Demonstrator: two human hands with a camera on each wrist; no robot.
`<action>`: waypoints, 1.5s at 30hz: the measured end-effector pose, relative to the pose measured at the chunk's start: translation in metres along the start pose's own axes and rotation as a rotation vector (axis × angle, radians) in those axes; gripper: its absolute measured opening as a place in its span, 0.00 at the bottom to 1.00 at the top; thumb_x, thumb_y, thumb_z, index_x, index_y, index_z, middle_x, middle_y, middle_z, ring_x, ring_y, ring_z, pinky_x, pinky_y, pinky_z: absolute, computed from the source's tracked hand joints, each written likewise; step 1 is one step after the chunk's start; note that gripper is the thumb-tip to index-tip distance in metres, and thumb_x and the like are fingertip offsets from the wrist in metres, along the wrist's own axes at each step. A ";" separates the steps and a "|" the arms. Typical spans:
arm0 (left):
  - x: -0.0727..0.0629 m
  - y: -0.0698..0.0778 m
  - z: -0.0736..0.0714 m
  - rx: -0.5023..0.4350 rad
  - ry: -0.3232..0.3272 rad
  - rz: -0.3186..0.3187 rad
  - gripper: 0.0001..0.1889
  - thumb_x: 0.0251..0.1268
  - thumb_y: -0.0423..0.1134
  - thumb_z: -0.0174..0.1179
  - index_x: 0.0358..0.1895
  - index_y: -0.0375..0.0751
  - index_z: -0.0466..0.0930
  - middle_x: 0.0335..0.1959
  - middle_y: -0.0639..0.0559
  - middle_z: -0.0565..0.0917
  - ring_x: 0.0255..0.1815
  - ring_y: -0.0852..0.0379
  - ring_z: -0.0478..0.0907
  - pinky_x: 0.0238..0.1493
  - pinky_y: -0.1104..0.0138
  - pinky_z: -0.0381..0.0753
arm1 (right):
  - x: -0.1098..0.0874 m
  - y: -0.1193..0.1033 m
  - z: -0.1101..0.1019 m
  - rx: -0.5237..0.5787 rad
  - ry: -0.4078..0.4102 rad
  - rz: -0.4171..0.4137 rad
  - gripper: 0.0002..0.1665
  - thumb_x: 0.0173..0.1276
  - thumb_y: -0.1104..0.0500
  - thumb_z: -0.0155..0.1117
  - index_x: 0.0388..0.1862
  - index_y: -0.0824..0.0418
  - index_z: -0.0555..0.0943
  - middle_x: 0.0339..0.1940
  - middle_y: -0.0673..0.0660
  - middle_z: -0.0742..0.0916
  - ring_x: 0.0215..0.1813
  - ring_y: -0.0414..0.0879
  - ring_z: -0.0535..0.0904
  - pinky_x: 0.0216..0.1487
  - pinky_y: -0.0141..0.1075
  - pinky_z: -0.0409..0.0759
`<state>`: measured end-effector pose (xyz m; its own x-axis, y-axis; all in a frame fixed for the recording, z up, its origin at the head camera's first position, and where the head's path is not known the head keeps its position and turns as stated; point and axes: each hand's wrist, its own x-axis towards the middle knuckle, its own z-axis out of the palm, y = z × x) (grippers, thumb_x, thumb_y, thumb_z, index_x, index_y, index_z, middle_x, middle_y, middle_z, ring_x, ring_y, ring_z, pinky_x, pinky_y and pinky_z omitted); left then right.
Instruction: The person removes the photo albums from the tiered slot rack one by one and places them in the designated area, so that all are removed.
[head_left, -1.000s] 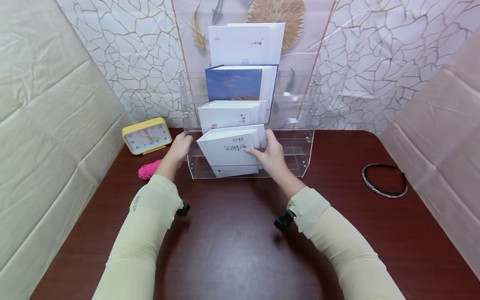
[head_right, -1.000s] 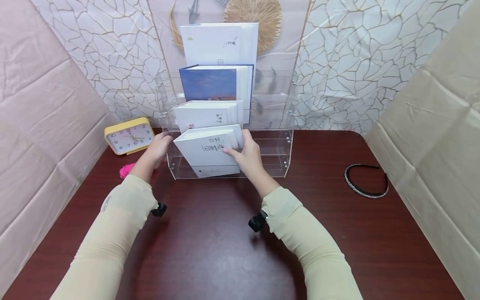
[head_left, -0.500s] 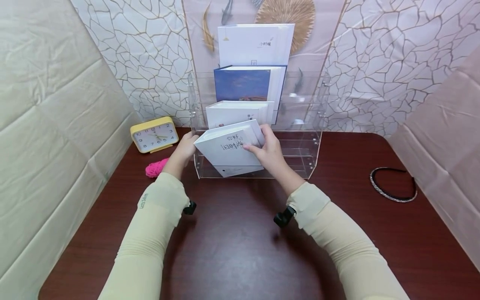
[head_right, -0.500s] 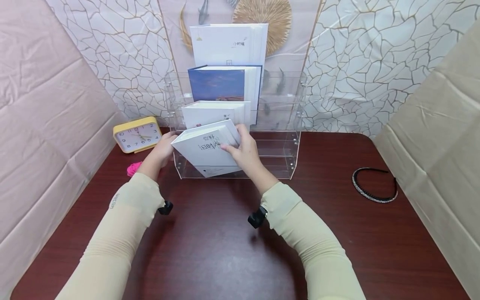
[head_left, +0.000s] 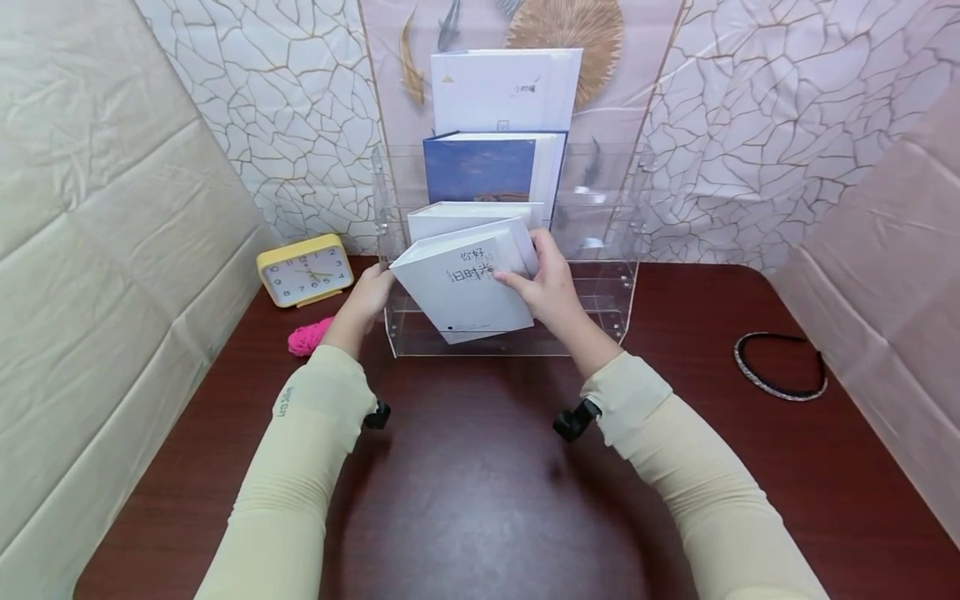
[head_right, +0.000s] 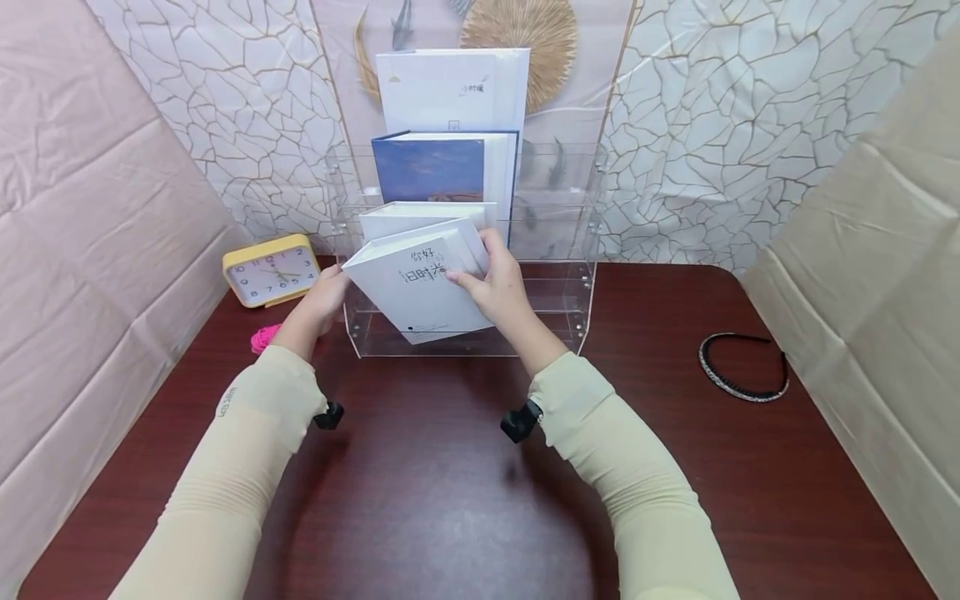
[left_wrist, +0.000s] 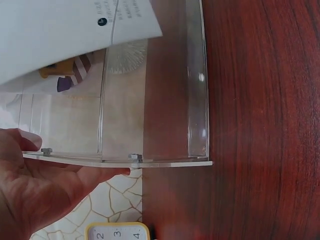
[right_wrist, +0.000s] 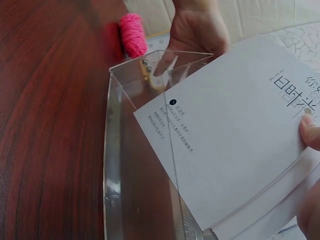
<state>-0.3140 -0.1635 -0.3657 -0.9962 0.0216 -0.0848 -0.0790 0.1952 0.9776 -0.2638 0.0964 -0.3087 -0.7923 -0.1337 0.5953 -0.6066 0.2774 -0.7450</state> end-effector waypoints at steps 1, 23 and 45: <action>0.000 0.000 0.000 -0.007 -0.003 -0.006 0.24 0.70 0.37 0.36 0.65 0.28 0.60 0.53 0.30 0.72 0.46 0.41 0.73 0.54 0.47 0.71 | 0.000 0.000 -0.002 0.004 -0.004 0.007 0.25 0.50 0.75 0.70 0.45 0.76 0.68 0.40 0.69 0.79 0.38 0.57 0.74 0.38 0.44 0.75; -0.003 0.002 -0.005 0.038 -0.035 -0.054 0.31 0.68 0.36 0.32 0.73 0.30 0.40 0.71 0.32 0.51 0.64 0.39 0.58 0.60 0.45 0.65 | 0.007 -0.005 -0.038 0.210 -0.022 0.050 0.21 0.58 0.76 0.62 0.47 0.72 0.64 0.42 0.61 0.80 0.40 0.46 0.76 0.38 0.34 0.78; -0.005 0.002 -0.003 0.043 -0.047 -0.040 0.25 0.69 0.36 0.31 0.67 0.29 0.55 0.56 0.31 0.68 0.49 0.40 0.70 0.47 0.50 0.77 | 0.001 -0.016 -0.122 0.610 0.354 0.084 0.25 0.55 0.81 0.59 0.50 0.66 0.69 0.49 0.65 0.80 0.50 0.55 0.77 0.47 0.38 0.79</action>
<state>-0.3096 -0.1658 -0.3623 -0.9894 0.0583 -0.1332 -0.1158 0.2384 0.9642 -0.2469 0.2082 -0.2599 -0.8322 0.2104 0.5131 -0.5545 -0.3228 -0.7670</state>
